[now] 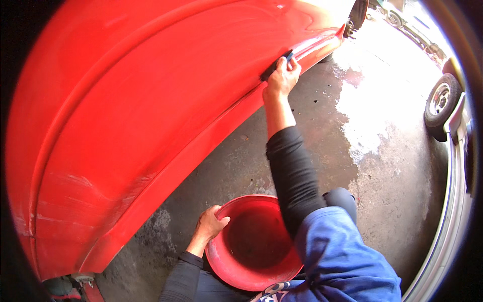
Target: The person kneels beside a red car and uses a sanding block and a sponge to wet-sand and wipe the lower side panel and rocker area. They repeatedly dip the tools in a red bucket of water and rub the surface in linear and circular motions.
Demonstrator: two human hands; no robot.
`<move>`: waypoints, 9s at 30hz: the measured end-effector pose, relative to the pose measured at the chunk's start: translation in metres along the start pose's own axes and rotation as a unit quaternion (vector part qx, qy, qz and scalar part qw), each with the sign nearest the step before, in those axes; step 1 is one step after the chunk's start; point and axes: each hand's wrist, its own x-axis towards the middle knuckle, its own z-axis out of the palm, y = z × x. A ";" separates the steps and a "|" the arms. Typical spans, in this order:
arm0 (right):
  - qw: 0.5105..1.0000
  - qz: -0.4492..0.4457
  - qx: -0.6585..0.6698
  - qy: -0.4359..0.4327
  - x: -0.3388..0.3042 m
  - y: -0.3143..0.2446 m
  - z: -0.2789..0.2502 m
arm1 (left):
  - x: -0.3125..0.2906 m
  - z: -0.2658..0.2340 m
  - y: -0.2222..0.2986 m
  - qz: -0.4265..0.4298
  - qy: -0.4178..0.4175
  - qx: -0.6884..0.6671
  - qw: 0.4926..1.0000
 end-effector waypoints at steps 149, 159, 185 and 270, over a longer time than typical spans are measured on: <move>0.881 -0.323 -0.291 -0.186 -0.118 -0.129 0.027 | -0.005 0.002 0.000 0.035 0.043 -0.055 0.997; 0.899 -0.325 -0.243 -0.166 -0.049 0.002 -0.019 | -0.001 0.000 -0.001 0.029 0.017 0.003 0.999; 0.968 -0.080 -0.218 -0.095 -0.277 -0.069 0.010 | -0.009 -0.003 -0.003 0.065 0.047 -0.004 0.997; 0.844 -0.404 -0.266 -0.230 -0.198 -0.124 0.024 | -0.004 0.003 -0.007 0.089 0.089 0.013 0.992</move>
